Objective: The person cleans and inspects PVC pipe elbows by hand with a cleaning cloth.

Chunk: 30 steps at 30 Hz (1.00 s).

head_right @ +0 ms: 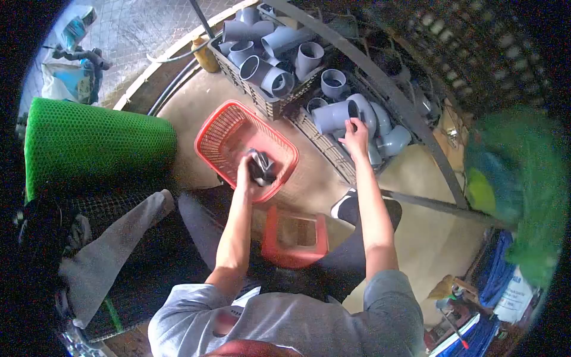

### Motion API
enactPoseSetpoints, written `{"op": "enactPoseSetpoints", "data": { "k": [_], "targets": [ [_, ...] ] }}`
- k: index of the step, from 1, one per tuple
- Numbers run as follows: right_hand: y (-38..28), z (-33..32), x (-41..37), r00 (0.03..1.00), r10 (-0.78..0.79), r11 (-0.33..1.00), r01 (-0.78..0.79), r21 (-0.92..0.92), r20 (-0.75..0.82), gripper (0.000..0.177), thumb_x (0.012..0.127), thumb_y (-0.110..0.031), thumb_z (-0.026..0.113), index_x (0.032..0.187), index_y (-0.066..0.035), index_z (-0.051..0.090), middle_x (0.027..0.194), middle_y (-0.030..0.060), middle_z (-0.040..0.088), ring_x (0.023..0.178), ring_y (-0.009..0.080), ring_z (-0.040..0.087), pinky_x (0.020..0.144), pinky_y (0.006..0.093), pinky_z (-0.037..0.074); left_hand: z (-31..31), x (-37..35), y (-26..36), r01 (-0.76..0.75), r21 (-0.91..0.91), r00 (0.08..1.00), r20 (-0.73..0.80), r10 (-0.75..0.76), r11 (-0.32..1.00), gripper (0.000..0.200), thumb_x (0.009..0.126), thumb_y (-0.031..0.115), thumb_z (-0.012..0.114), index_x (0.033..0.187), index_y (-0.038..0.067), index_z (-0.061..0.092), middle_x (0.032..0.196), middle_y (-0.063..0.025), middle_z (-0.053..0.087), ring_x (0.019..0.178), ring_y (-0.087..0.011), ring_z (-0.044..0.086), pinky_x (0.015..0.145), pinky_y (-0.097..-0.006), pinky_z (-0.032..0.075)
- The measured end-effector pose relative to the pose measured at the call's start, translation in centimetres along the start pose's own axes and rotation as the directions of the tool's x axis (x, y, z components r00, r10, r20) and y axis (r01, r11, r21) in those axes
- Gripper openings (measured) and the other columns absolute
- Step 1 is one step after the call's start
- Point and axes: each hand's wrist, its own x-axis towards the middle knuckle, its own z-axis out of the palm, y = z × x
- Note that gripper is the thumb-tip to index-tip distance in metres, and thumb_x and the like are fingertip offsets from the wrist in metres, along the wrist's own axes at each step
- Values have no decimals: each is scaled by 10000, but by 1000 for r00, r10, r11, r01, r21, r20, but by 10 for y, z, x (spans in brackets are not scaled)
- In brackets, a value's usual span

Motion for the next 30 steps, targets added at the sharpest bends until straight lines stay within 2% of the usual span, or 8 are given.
{"op": "enactPoseSetpoints", "data": {
  "k": [4, 10, 13, 18, 22, 25, 27, 30],
  "targets": [
    [-49, -53, -79, 886, -446, 833, 463, -302, 126, 132, 979, -136, 651, 1032, -15, 654, 1388, 131, 527, 988, 185, 641, 713, 288, 568, 60, -81, 39, -93, -278, 922, 338, 188, 956, 367, 954, 389, 556, 1169, 108, 652, 1139, -75, 697, 1049, -269, 675, 960, -481, 536],
    [-99, -58, -205, 762, -613, 788, 608, 92, 208, 126, 967, -120, 618, 1057, -35, 593, 1437, 191, 523, 1073, 159, 568, 861, 287, 484, 158, -162, 21, -292, -61, 718, 645, 261, 955, 566, 1011, 408, 486, 1471, 79, 485, 1398, -137, 580, 1256, -267, 576, 1070, -393, 455],
    [-100, -36, -218, 729, -682, 700, 672, 242, -52, 195, 1020, -197, 562, 1143, -47, 580, 1434, 195, 527, 1325, 279, 484, 1140, 437, 319, 173, -202, -2, -791, 392, 530, 822, 207, 469, 596, 1048, 276, 493, 1542, -19, 337, 1551, -206, 420, 1458, -289, 374, 1201, -382, 275],
    [-109, -31, -233, 951, -292, 798, 300, 522, -101, 389, 1030, -349, 594, 1281, -56, 546, 1382, 132, 560, 1273, 224, 518, 1054, 400, 415, 148, -249, -24, -974, 226, 218, 931, 293, 6, 570, 997, 180, 563, 1511, -4, 400, 1557, -224, 408, 1490, -357, 330, 1228, -462, 228],
    [-68, -19, -251, 715, 2, 374, -649, 662, 699, 566, 1011, -525, 540, 1249, -17, 612, 1073, 71, 698, 947, 190, 683, 860, 343, 563, 137, -283, -4, -991, 95, 94, 995, 11, -94, 357, 916, 209, 655, 1237, 57, 689, 1275, -116, 688, 1261, -329, 603, 1133, -484, 402],
    [-67, 2, -281, 841, -213, 523, -332, 785, 498, 430, 1061, -374, 468, 1325, -47, 563, 1224, 61, 645, 1097, 164, 638, 939, 314, 524, 124, -269, 11, -968, 147, 149, 989, -9, 202, 225, 910, 189, 651, 1035, 35, 759, 1095, -116, 753, 1108, -308, 692, 1062, -436, 476],
    [-58, 4, -290, 874, -35, 535, -393, 748, 485, 410, 1076, -308, 450, 1386, -50, 522, 1306, 72, 591, 1153, 150, 595, 996, 312, 487, 120, -270, 25, -995, 72, 73, 997, 10, 63, 231, 934, 198, 607, 1009, 44, 762, 1065, -108, 759, 1064, -299, 702, 1092, -471, 437],
    [-71, 1, -305, 817, -177, 191, -519, 833, 549, 436, 1060, -350, 508, 1382, -56, 528, 1304, 84, 598, 1170, 168, 579, 1075, 336, 433, 125, -283, 27, -986, 77, 104, 976, 190, 146, 514, 1000, 405, 434, 979, 7, 758, 1041, -127, 763, 1070, -321, 696, 1140, -534, 361]
  ]
}}
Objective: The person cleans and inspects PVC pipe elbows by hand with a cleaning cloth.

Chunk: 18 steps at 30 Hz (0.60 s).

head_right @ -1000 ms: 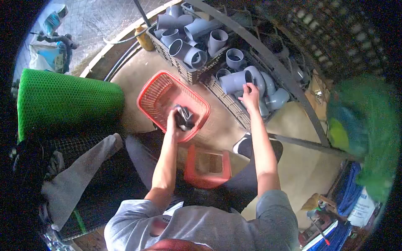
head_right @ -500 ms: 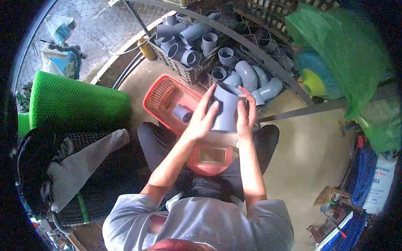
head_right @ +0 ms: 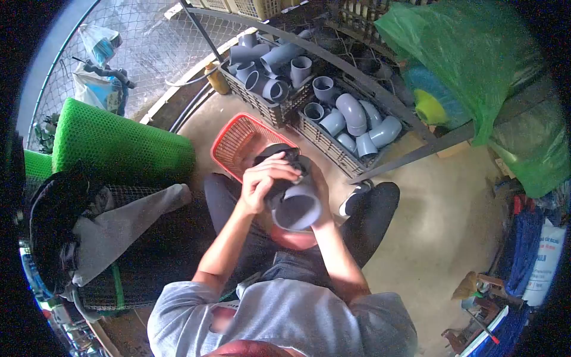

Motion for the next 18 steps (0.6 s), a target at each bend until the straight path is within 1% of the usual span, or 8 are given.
{"op": "enactPoseSetpoints", "data": {
  "k": [2, 5, 9, 10, 13, 15, 17, 18],
  "targets": [
    [13, -56, 1, 982, 169, 773, -182, 607, 79, 517, 1065, -440, 455, 1414, -59, 468, 1326, 88, 576, 1225, 181, 551, 1105, 350, 410, 21, -1, 2, 44, 57, 999, 11, -45, 997, 694, 1004, 533, 302, 1052, 0, 743, 1112, -157, 743, 1154, -340, 660, 1144, -539, 351],
    [-1, -34, -13, 992, 121, 972, -124, 197, 26, 575, 1042, -506, 435, 1409, -65, 482, 1334, 103, 577, 1222, 205, 561, 1088, 374, 430, 40, -2, 14, -71, 152, 996, 73, 60, 986, 565, 1000, 470, 380, 1212, 33, 670, 1217, -140, 701, 1154, -336, 654, 1104, -532, 406],
    [-8, -30, -20, 995, 101, 995, -101, 9, -18, 657, 1012, -594, 409, 1403, -75, 501, 1345, 124, 578, 1218, 237, 575, 1064, 406, 456, 49, -3, 23, -252, 163, 929, 315, 192, 954, 575, 957, 511, 447, 1220, 50, 668, 1224, -127, 698, 1129, -342, 666, 1046, -494, 477],
    [-10, -30, -21, 995, 101, 995, -101, -20, -19, 677, 1004, -616, 403, 1401, -77, 505, 1348, 129, 578, 1217, 245, 579, 1058, 414, 462, 46, 3, 33, -190, 172, 908, 406, 107, 967, 754, 1007, 597, 245, 1237, 10, 659, 1251, -160, 687, 1172, -365, 647, 1082, -540, 430],
    [-27, -34, -18, 994, 84, 991, -91, -94, -75, 741, 981, -682, 383, 1396, -84, 519, 1356, 144, 578, 1214, 269, 589, 1040, 438, 482, 32, 9, 11, -85, 119, 947, 318, 43, 989, 824, 1004, 642, 195, 1240, 1, 655, 1259, -176, 681, 1212, -371, 625, 1124, -558, 381],
    [-51, -3, -2, 962, 47, 975, -103, -195, -271, 815, 960, -733, 346, 1393, -67, 529, 1311, 159, 615, 1169, 295, 626, 996, 463, 516, 30, 3, -12, 39, 57, 974, 223, -51, 998, 930, 990, 687, 132, 1325, -39, 608, 1369, -199, 617, 1388, -362, 487, 1217, -537, 236],
    [-77, -28, 5, 972, -151, 920, 70, -387, -183, 844, 951, -748, 307, 1402, -68, 526, 1325, 175, 610, 1177, 312, 625, 998, 478, 518, 39, -1, -9, 109, -38, 983, 150, -102, 993, 953, 988, 697, 131, 1386, -57, 556, 1430, -217, 567, 1434, -352, 431, 1228, -529, 206],
    [-83, -11, 2, 965, -149, 960, 90, -264, -214, 843, 955, -740, 295, 1396, -63, 535, 1313, 175, 621, 1152, 310, 639, 997, 481, 521, 45, -6, -10, 103, -105, 987, 133, -88, 989, 862, 1008, 678, 227, 1446, -3, 524, 1484, -191, 525, 1484, -365, 341, 1232, -524, 198]
  ]
}}
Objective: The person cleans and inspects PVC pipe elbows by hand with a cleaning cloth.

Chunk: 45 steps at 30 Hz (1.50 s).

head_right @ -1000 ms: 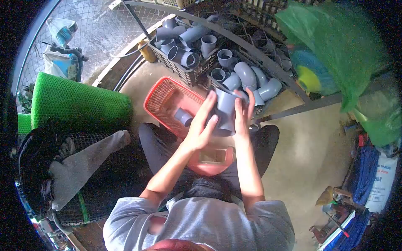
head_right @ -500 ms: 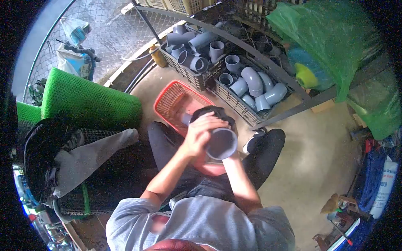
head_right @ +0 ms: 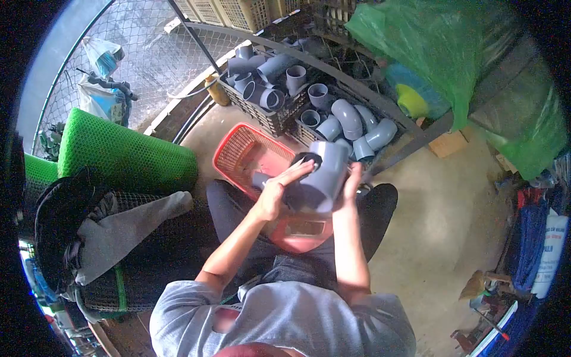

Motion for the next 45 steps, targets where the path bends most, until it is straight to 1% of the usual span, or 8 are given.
{"op": "enactPoseSetpoints", "data": {
  "k": [7, 15, 21, 26, 29, 33, 37, 45],
  "targets": [
    [13, -13, -26, 995, -97, 975, 102, -197, 35, 733, 1015, -618, 340, 1442, -41, 488, 1333, 153, 612, 1175, 266, 630, 1035, 443, 507, 20, 8, 36, -192, 104, 977, 113, 180, 976, 757, 1007, 610, 289, 1281, 19, 675, 1364, -163, 636, 1411, -367, 467, 1201, -567, 235],
    [42, 20, -42, 938, -194, 939, 92, 330, 289, 762, 1002, -647, 399, 1508, -78, 396, 1502, 119, 461, 1328, 261, 504, 1124, 422, 416, 1, 43, 57, -322, 329, 929, 292, 229, 887, 399, 1006, 350, 508, 1221, 65, 688, 1305, -99, 667, 1366, -306, 512, 1220, -534, 210],
    [40, 22, -36, 961, -194, 941, 125, 316, 197, 800, 977, -680, 427, 1508, -82, 412, 1480, 122, 503, 1323, 283, 518, 1130, 441, 413, 19, 21, -4, 116, -350, 977, -128, -170, 930, 604, 1052, 394, 429, 1521, 14, 417, 1628, -181, 317, 1532, -311, 229, 1241, -415, 118],
    [36, 35, -35, 987, -36, 975, 0, 222, 158, 755, 971, -689, 432, 1379, -63, 541, 1265, 113, 646, 1074, 239, 672, 933, 400, 553, -12, 2, -8, 284, 517, 953, -245, -178, 807, 492, 1056, 319, 460, 1475, 62, 491, 1530, -203, 463, 1505, -342, 305, 1240, -530, 90],
    [44, 37, -24, 964, -256, 918, 219, -331, -72, 723, 1033, -630, 377, 1364, -11, 551, 1295, 113, 629, 1127, 219, 636, 956, 368, 520, -12, -6, -2, 324, -541, 865, -163, -475, 776, 681, 979, 351, 629, 1520, 14, 391, 1501, -218, 469, 1450, -305, 382, 1192, -410, 292],
    [42, 79, -35, 859, -509, 784, 441, -437, -47, 564, 1044, -404, 475, 1412, 23, 509, 1418, 138, 538, 1300, 223, 510, 1122, 366, 361, -12, -23, -19, 400, -130, 877, -234, -421, 907, 1067, 729, 489, 877, 1512, -6, 347, 1394, -196, 525, 1356, -290, 473, 1150, -412, 359],
    [40, 94, -59, 807, -591, 746, 546, -381, -1, 498, 979, -177, 624, 1412, 28, 488, 1300, 121, 576, 1186, 223, 552, 1040, 361, 429, -19, -51, -24, 190, -845, 692, -247, -678, 501, 778, 888, 506, 702, 1431, 6, 458, 1316, -177, 602, 1170, -303, 624, 1013, -428, 514],
    [46, 97, -70, 580, -252, -254, 733, -631, 775, 131, 893, -156, 692, 997, -93, 742, 1489, 143, 534, 1419, 414, 426, 1191, 527, 241, -11, -53, -51, 87, -839, 835, -232, -498, 537, 613, 966, 321, 682, 1443, 100, 366, 1287, -116, 559, 1102, -238, 626, 919, -386, 569]
  ]
}}
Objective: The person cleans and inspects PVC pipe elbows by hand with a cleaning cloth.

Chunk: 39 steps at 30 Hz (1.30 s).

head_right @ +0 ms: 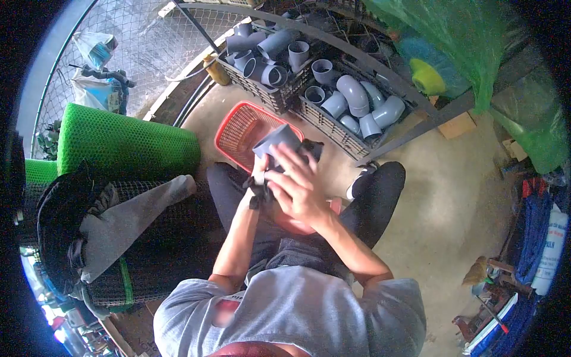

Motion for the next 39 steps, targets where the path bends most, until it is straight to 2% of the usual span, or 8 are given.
{"op": "enactPoseSetpoints", "data": {
  "k": [8, 13, 19, 27, 30, 32, 37, 39],
  "targets": [
    [42, 20, 13, 737, 628, 635, -299, 712, -251, 455, 1042, -259, 578, 1404, -10, 463, 1401, 223, 543, 1277, 296, 559, 1052, 392, 444, 32, -22, 7, -164, 510, 978, -27, 207, 844, 747, 949, 272, 654, 1519, 82, 210, 1447, -159, 411, 1398, -273, 373, 1184, -404, 271],
    [9, 24, -8, 952, 264, 961, -245, 129, -157, 716, 911, -304, 721, 1468, 40, 431, 1403, 313, 487, 1333, 462, 472, 1120, 487, 379, 25, -20, 9, -132, 477, 970, -116, 212, 869, 771, 905, 159, 663, 1516, 110, 196, 1452, -151, 394, 1362, -279, 422, 1138, -408, 372],
    [66, 24, -13, 696, 707, 627, -533, 567, -128, 431, 1009, -93, 466, 1423, 27, 484, 1293, 183, 620, 1238, 283, 587, 1060, 382, 435, 54, -39, 11, -162, 667, 979, 17, 203, 727, 1008, 813, 305, 845, 1526, 80, 170, 1480, -169, 382, 1420, -298, 344, 1185, -459, 263],
    [14, 18, -19, 984, 176, 934, -157, 321, -31, 493, 886, -142, 651, 1331, 61, 591, 1500, 360, 409, 1415, 491, 398, 1179, 476, 325, 39, -29, 17, -168, 660, 912, -179, 370, 732, 674, 976, 222, 628, 1509, 126, 227, 1456, -154, 395, 1342, -283, 430, 1104, -415, 395],
    [28, 19, -1, 882, 403, 847, -261, 463, -242, 392, 984, -121, 565, 1336, 49, 591, 1440, 278, 527, 1367, 384, 499, 1128, 424, 395, 46, -37, 10, -219, 737, 932, -35, 360, 640, 771, 942, 254, 681, 1524, 101, 199, 1472, -155, 375, 1392, -279, 369, 1169, -429, 301],
    [47, 12, -3, 741, 672, 580, -521, 626, -5, 344, 1034, -91, 479, 1328, 49, 589, 1269, 166, 663, 1180, 228, 613, 1022, 338, 456, 53, -41, 13, -229, 676, 938, -40, 346, 700, 848, 896, 251, 757, 1515, 62, 210, 1453, -158, 393, 1386, -279, 363, 1179, -426, 265],
    [28, 15, -16, 770, 627, 630, -412, 658, -119, 316, 1019, -109, 532, 1277, 49, 624, 1135, 81, 690, 1061, 141, 616, 971, 281, 459, 53, -25, 29, -252, 528, 875, -234, 424, 811, 830, 896, 364, 747, 1509, 72, 268, 1458, -141, 405, 1372, -267, 378, 1170, -425, 273],
    [52, 16, -28, 568, 816, 475, -546, 690, -112, 300, 995, -225, 642, 1187, 5, 655, 1004, 15, 663, 939, 108, 613, 883, 275, 482, 44, -19, 35, -236, 555, 861, -261, 436, 798, 803, 903, 360, 738, 1503, 86, 280, 1445, -137, 422, 1359, -261, 392, 1161, -421, 288]
  ]
}}
